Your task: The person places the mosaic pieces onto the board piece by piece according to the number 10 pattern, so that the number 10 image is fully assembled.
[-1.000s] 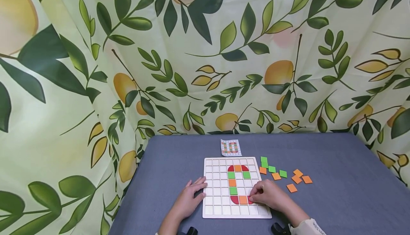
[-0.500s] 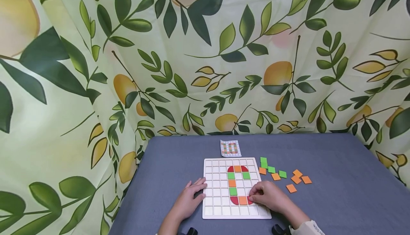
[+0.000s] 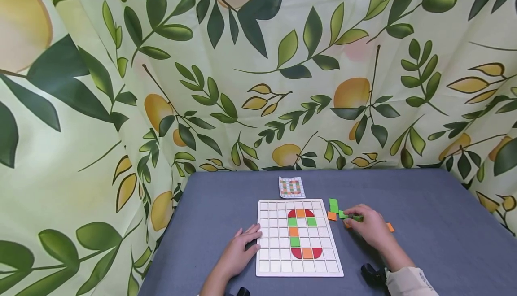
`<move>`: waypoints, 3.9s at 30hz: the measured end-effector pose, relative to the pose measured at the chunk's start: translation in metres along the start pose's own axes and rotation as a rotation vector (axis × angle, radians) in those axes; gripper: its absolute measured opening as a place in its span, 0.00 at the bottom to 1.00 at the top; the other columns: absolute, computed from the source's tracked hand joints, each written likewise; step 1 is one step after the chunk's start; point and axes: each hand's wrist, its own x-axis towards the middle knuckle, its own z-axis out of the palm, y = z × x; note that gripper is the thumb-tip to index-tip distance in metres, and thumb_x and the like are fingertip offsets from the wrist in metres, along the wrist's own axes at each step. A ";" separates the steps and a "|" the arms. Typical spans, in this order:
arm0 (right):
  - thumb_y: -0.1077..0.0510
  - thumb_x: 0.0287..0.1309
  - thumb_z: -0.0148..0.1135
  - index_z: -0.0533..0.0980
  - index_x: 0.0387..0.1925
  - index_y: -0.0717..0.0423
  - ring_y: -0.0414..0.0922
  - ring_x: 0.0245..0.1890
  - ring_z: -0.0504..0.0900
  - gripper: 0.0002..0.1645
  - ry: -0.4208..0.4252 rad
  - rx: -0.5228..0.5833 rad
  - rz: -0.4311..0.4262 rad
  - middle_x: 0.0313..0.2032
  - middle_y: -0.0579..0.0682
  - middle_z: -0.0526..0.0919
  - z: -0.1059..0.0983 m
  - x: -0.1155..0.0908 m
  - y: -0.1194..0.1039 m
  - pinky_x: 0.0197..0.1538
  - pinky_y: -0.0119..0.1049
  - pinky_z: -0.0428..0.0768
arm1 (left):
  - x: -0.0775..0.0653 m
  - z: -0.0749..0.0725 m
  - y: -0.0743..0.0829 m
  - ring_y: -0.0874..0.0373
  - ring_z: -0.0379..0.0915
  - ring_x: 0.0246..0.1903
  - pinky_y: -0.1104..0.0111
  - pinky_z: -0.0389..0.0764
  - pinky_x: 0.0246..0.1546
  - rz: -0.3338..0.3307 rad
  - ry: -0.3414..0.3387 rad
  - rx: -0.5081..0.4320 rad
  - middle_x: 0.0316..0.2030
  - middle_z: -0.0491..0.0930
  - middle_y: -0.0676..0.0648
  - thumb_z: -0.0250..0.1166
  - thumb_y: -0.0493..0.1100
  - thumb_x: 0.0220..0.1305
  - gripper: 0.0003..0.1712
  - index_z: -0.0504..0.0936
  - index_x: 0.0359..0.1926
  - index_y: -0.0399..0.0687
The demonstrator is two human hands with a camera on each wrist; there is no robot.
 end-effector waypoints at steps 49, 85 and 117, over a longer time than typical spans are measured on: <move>0.53 0.52 0.72 0.84 0.41 0.64 0.72 0.60 0.70 0.20 -0.091 -0.143 0.050 0.56 0.72 0.77 -0.017 0.007 0.023 0.59 0.68 0.70 | 0.001 0.000 0.003 0.50 0.63 0.70 0.45 0.51 0.74 -0.052 -0.021 -0.003 0.67 0.72 0.51 0.63 0.40 0.66 0.22 0.79 0.60 0.41; 0.51 0.43 0.79 0.84 0.31 0.42 0.36 0.36 0.71 0.11 -0.290 -0.082 -0.221 0.32 0.34 0.75 0.055 -0.011 -0.052 0.36 0.31 0.75 | 0.002 0.000 0.003 0.50 0.63 0.70 0.47 0.50 0.75 -0.063 -0.018 -0.005 0.67 0.71 0.51 0.63 0.41 0.66 0.22 0.79 0.60 0.42; 0.51 0.47 0.77 0.84 0.32 0.41 0.38 0.39 0.72 0.09 -0.299 -0.074 -0.216 0.33 0.34 0.75 0.053 -0.012 -0.052 0.38 0.34 0.76 | 0.000 0.000 0.002 0.51 0.63 0.70 0.47 0.51 0.74 -0.047 -0.009 -0.008 0.67 0.71 0.51 0.64 0.40 0.66 0.22 0.80 0.60 0.42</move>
